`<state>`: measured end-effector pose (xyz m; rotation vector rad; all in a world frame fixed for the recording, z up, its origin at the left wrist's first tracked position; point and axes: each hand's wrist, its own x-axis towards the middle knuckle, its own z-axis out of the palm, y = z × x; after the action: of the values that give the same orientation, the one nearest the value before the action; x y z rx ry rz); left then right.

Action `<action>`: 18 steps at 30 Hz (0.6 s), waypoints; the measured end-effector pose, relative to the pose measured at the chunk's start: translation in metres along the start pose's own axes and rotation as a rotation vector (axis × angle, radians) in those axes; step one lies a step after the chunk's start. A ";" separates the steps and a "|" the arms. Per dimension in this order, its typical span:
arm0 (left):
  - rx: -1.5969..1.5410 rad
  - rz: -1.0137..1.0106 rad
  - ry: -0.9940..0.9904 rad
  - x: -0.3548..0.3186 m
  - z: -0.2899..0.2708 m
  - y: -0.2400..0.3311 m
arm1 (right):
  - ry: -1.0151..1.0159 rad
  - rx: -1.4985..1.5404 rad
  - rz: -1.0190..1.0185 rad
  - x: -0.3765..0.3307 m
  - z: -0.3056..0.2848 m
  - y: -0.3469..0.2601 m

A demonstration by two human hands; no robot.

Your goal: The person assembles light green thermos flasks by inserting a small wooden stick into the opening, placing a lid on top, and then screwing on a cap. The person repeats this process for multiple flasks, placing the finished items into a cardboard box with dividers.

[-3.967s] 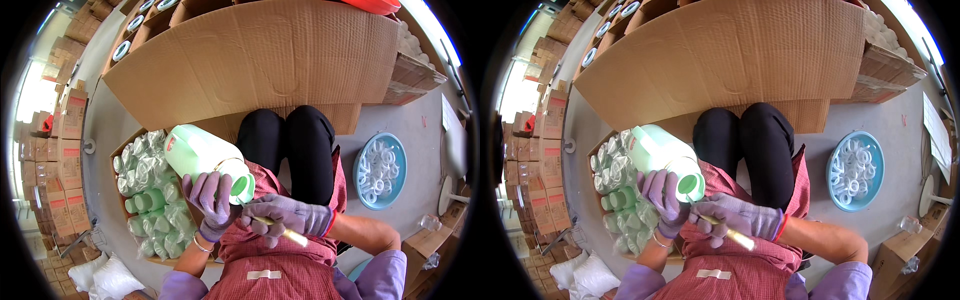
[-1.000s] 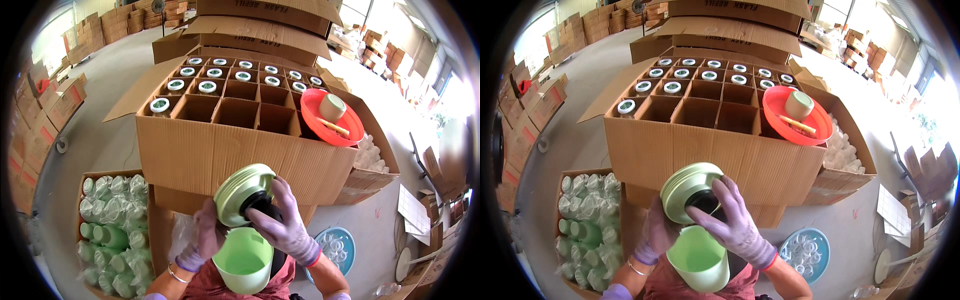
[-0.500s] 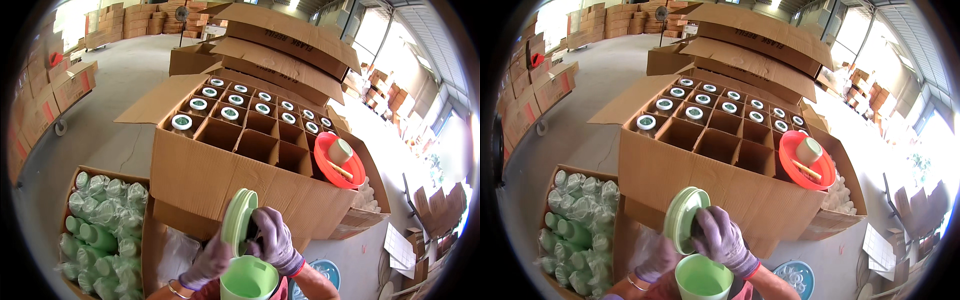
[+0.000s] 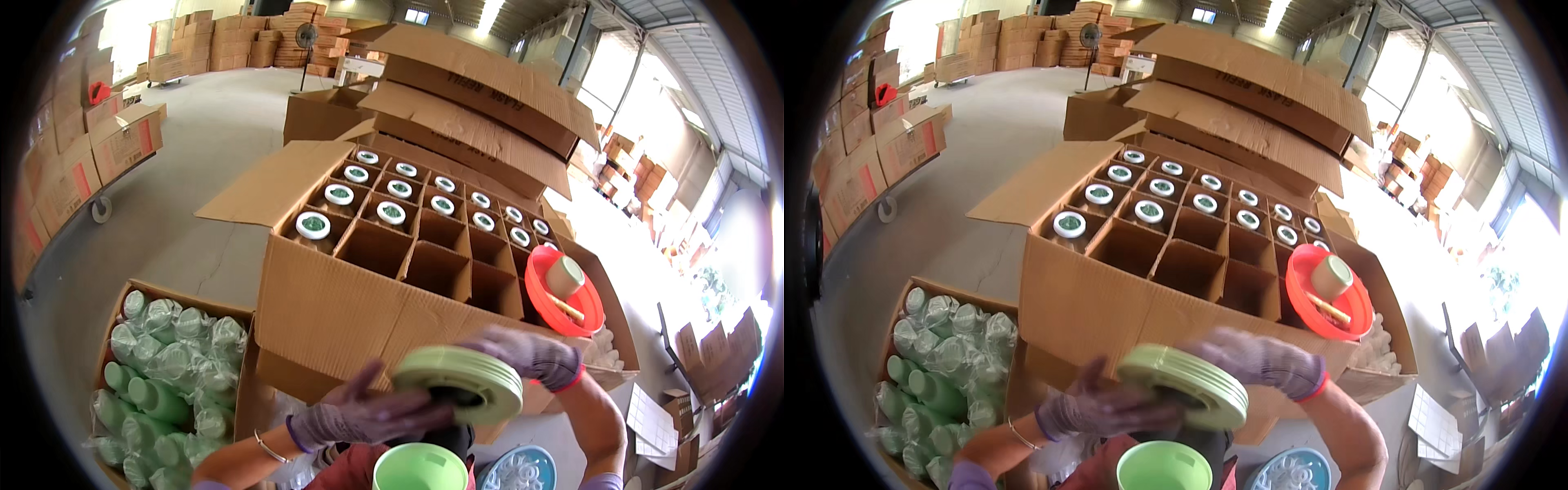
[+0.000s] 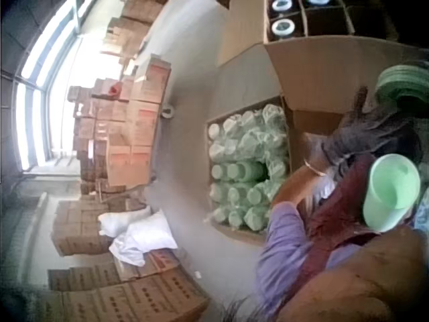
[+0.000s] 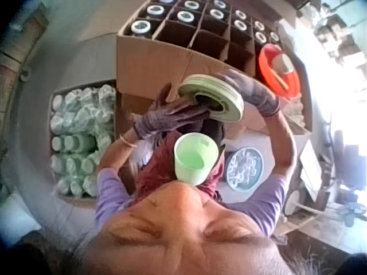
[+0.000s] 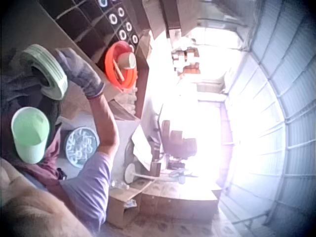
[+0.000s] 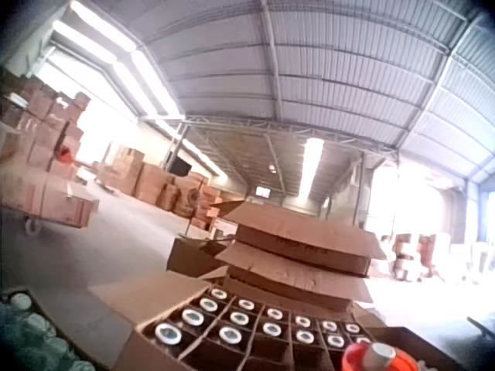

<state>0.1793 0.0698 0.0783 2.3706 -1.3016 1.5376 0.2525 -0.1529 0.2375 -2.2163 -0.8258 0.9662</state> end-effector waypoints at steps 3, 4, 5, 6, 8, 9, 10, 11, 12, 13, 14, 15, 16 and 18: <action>-0.404 -0.580 -0.006 -0.008 0.002 0.012 | 0.590 -0.439 -0.045 0.017 -0.033 0.000; -0.528 -0.677 0.026 -0.014 0.004 0.020 | 0.755 -0.664 -0.034 0.027 -0.046 0.014; -0.636 -0.775 0.050 -0.022 0.007 0.029 | 0.809 -0.818 0.087 0.042 -0.060 0.028; -0.778 -0.867 0.087 -0.027 0.012 0.039 | 0.786 -0.900 0.249 0.049 -0.072 0.039; -0.955 -0.977 0.077 -0.045 0.015 0.052 | 0.698 -1.151 0.297 0.075 -0.084 0.057; -1.033 -1.042 0.059 -0.056 0.016 0.056 | 0.809 -1.278 0.119 0.093 -0.080 0.056; -1.090 -1.125 0.040 -0.067 0.013 0.056 | 0.916 -1.178 -0.155 0.125 -0.068 0.037; -1.145 -1.225 0.070 -0.067 0.010 0.055 | 0.909 -1.058 -0.302 0.154 -0.057 0.023; -1.216 -1.317 0.098 -0.061 0.007 0.057 | 0.777 -0.930 -0.376 0.180 -0.050 0.011; -1.272 -1.406 0.122 -0.056 0.005 0.057 | 0.773 -0.878 -0.588 0.212 -0.041 0.007; -1.270 -1.403 0.121 -0.056 0.005 0.056 | 0.640 -0.768 -0.534 0.236 -0.034 -0.007; -1.278 -1.386 0.120 -0.054 0.007 0.056 | 0.660 -0.711 -0.572 0.268 -0.030 0.004; -1.284 -1.370 0.126 -0.052 0.008 0.054 | 0.694 -0.728 -0.531 0.294 -0.029 0.012; -1.343 -1.537 0.113 -0.046 -0.007 0.049 | 0.504 -0.569 -0.353 0.304 -0.035 -0.004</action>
<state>0.1348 0.0697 0.0270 1.3735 -0.0122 0.1068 0.4450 0.0608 0.1324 -2.4798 -1.2895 -0.0212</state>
